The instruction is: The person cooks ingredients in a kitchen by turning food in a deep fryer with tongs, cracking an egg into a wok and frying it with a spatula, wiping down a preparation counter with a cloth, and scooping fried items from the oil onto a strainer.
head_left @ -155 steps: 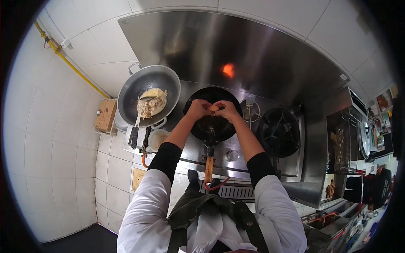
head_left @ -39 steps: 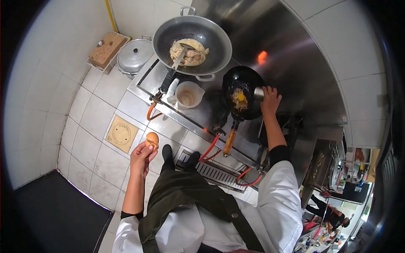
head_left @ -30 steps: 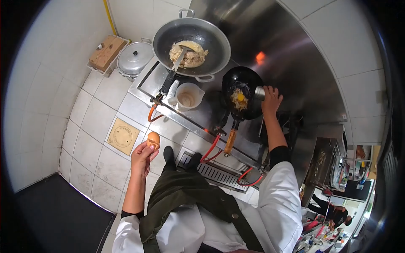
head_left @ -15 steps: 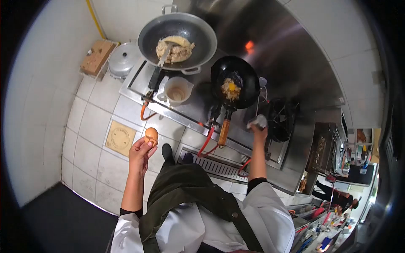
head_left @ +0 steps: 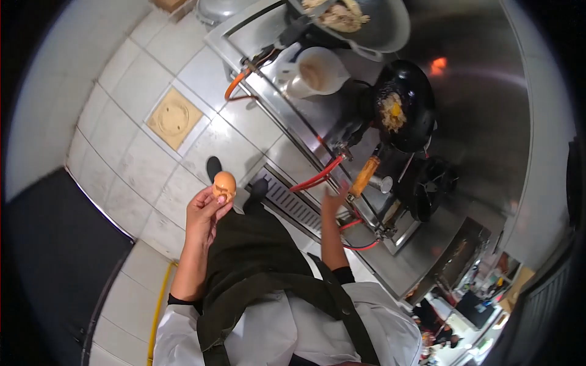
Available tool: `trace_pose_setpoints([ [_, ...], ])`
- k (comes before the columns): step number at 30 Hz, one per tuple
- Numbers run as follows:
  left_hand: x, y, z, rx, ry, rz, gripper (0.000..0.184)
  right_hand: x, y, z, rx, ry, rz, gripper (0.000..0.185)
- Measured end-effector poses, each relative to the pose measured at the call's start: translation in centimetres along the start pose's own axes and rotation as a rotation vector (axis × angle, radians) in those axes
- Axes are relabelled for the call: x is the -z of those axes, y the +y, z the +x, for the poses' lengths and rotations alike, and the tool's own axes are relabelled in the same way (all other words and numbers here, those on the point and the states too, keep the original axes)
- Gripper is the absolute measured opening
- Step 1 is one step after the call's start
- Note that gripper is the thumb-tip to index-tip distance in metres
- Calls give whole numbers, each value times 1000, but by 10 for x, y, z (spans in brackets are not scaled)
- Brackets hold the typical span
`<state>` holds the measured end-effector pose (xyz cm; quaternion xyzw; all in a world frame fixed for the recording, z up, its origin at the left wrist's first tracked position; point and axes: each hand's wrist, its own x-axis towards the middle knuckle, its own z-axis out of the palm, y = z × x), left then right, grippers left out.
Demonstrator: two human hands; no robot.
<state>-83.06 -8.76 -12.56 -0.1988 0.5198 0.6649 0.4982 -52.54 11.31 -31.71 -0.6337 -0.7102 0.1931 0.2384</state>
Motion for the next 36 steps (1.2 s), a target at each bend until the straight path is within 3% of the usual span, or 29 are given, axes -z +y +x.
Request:
trace_pose_setpoints([
  [1,3,3,3,6,11,-8,31,1,-58,1,182,-150,-32,60],
  [3,21,1,15,-19,-18,-58,32,-21,-98,19,360,-2,-239,60],
  [8,75,-4,51,-1,-47,-84,34,-56,-115,45,71,-17,-515,62],
  [13,113,6,72,-14,-68,-53,37,-63,-107,43,114,3,-559,58],
  [16,122,11,79,-20,-84,-55,37,-67,-109,47,283,53,-535,57],
  [17,124,11,80,-10,-83,-78,37,-66,-113,45,117,-2,-583,57],
  [36,128,-10,83,29,-85,-150,39,-65,-89,39,227,-17,-599,56],
])
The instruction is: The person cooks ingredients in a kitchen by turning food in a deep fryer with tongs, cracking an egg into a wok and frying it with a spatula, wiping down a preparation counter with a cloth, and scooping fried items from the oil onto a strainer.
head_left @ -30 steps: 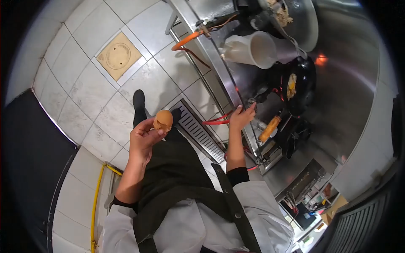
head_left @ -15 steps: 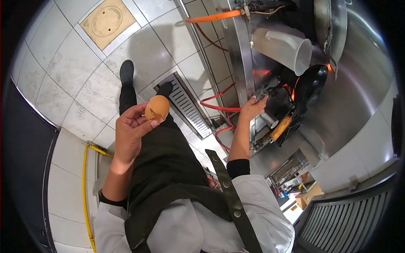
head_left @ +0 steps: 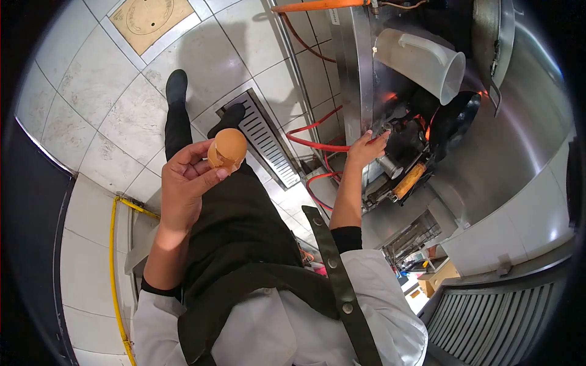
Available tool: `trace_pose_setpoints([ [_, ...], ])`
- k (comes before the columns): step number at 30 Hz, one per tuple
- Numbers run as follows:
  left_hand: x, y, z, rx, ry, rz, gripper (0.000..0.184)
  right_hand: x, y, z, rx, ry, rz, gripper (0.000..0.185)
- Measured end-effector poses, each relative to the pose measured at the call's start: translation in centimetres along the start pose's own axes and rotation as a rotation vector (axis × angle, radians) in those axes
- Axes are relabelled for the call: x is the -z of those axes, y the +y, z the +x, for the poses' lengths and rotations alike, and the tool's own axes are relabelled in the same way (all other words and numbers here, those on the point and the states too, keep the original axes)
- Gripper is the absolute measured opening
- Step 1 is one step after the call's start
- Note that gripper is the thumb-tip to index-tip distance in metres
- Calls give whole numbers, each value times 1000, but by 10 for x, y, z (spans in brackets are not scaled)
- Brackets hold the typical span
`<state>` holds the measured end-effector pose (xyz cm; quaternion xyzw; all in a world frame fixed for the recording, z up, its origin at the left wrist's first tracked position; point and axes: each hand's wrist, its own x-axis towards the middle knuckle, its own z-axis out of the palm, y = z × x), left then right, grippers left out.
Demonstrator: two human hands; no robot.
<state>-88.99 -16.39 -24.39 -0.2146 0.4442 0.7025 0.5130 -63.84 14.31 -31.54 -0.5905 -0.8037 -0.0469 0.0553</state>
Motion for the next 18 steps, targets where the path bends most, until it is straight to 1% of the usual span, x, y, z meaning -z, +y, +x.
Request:
trace_pose_setpoints([
  [2,0,-2,0,-7,-5,-6,39,-5,9,1,84,42,-38,56],
  [5,1,-6,0,-15,-3,-8,40,-5,9,1,62,29,-62,56],
  [8,-1,-7,0,-13,2,-5,40,-4,7,-1,9,-1,-5,56],
  [13,-1,-12,-1,-44,-25,-18,40,-4,8,-2,48,22,-15,56],
  [18,0,-16,-3,-32,-10,-23,40,-7,13,-1,85,23,-40,56],
])
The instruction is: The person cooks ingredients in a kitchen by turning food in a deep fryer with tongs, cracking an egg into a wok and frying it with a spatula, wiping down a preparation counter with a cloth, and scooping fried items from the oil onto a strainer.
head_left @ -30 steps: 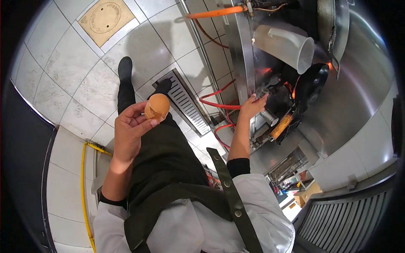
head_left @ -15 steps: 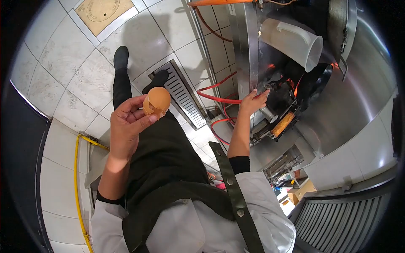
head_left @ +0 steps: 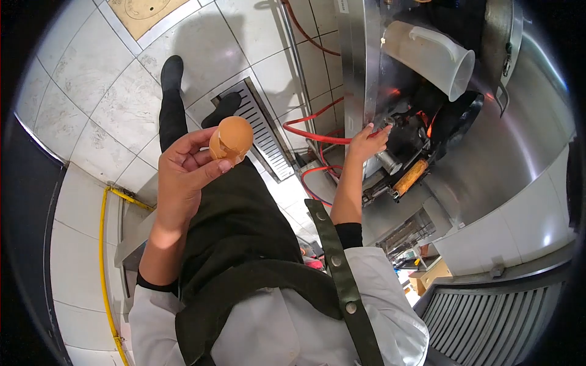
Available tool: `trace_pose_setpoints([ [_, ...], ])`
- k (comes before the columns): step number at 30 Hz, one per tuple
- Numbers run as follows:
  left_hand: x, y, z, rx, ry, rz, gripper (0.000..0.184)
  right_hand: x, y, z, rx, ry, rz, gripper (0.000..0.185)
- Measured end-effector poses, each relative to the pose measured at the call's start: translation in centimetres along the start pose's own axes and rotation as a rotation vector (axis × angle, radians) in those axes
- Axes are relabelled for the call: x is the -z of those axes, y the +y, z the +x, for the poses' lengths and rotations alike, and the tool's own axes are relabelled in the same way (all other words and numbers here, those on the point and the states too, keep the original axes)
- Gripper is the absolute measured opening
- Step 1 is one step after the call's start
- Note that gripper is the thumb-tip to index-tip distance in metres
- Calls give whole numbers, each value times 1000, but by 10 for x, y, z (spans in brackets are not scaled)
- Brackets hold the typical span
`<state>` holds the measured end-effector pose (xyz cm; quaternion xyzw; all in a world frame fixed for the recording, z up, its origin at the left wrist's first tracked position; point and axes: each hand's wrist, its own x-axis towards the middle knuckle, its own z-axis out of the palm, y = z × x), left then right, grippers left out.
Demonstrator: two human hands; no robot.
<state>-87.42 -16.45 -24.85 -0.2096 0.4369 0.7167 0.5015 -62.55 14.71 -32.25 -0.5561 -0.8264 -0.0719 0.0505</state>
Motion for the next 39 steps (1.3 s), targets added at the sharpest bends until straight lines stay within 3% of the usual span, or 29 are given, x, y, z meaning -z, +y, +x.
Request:
trace_pose_setpoints([
  [8,0,-1,-5,-11,14,2,40,11,-14,-4,-52,-3,85,55],
  [11,-7,3,-11,0,26,27,40,24,-17,-19,162,106,81,54],
  [13,-14,7,-19,-7,7,53,40,40,-25,-44,236,25,164,53],
  [15,-29,17,-31,-25,-22,77,40,69,-40,-79,105,-282,281,53],
  [16,-38,23,-38,-43,-39,95,40,80,-41,-95,286,-230,342,52],
  [20,-86,52,-73,-4,-174,193,37,124,-17,-180,231,-579,438,50],
  [21,-101,58,-84,-6,-221,235,36,121,5,-204,95,-810,479,49],
  [23,-132,62,-103,25,-301,338,33,131,31,-235,22,-877,571,42],
  [25,-160,56,-122,80,-337,479,32,133,56,-270,-308,-803,734,34],
  [27,-180,39,-135,120,-403,601,31,128,84,-309,-455,-574,847,30],
  [28,-189,26,-142,147,-455,640,31,127,95,-320,-611,-639,802,27],
  [30,-206,-5,-158,219,-526,764,30,108,121,-362,-785,-539,932,31],
  [32,-224,-49,-176,301,-618,877,29,68,154,-416,-398,-594,482,45],
  [34,-242,-106,-197,367,-699,942,30,31,179,-462,-657,-621,675,57],
  [36,-260,-172,-222,438,-759,1015,30,39,202,-485,-660,-627,627,56],
  [38,-272,-241,-247,554,-828,995,31,22,238,-512,-649,-632,589,53],
  [39,-279,-274,-262,623,-841,1031,31,5,254,-533,-824,-442,679,37],
])
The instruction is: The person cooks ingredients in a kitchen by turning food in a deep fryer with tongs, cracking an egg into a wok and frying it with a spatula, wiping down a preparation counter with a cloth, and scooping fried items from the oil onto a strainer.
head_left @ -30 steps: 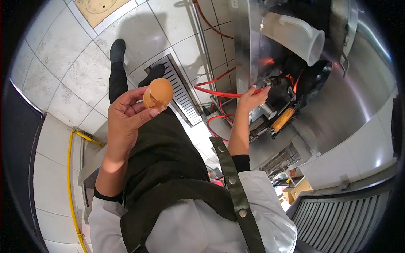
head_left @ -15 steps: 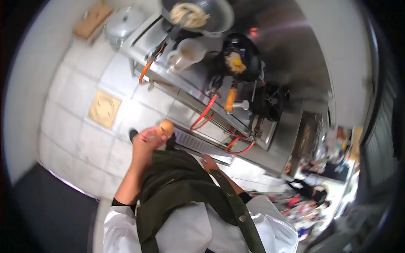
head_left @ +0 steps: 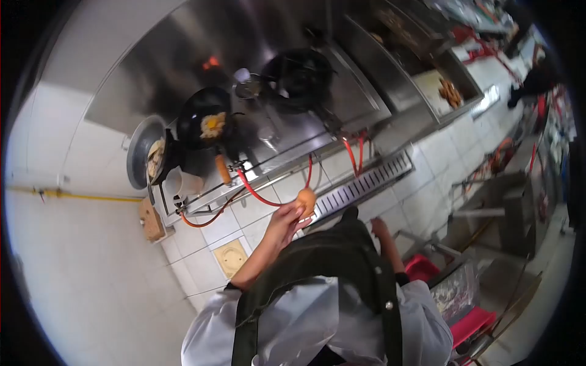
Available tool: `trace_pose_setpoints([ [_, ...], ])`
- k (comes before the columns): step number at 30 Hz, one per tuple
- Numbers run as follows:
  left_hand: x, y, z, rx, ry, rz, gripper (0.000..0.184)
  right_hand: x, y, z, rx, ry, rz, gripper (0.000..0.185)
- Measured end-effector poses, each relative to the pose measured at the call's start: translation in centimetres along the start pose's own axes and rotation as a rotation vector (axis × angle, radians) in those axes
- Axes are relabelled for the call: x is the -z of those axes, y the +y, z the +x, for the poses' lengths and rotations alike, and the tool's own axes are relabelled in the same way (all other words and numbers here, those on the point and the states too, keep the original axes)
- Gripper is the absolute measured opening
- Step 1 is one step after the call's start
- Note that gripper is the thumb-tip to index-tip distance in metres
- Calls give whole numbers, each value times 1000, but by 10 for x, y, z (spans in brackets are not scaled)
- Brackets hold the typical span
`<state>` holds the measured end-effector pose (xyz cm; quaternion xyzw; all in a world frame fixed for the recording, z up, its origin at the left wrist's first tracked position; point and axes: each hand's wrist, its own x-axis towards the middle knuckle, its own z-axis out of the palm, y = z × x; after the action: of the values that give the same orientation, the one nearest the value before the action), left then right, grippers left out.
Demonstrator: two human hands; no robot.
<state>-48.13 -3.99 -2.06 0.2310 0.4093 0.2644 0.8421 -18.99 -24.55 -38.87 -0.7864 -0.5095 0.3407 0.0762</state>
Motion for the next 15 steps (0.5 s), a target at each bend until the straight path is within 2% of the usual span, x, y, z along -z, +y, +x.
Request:
trace_pose_setpoints([
  [1,-29,-7,16,67,-36,2,31,-4,25,-1,-86,160,170,30],
  [4,-103,-20,55,218,-157,68,31,65,24,-19,-551,242,615,32],
  [6,-139,-30,80,246,-179,119,32,83,40,-15,-607,240,671,33],
  [11,-207,-46,139,377,-227,210,32,74,100,17,-641,205,725,33],
  [14,-239,-60,177,422,-322,300,37,111,111,31,-677,154,696,35],
  [15,-252,-65,190,432,-350,319,38,149,98,25,-714,105,718,36],
])
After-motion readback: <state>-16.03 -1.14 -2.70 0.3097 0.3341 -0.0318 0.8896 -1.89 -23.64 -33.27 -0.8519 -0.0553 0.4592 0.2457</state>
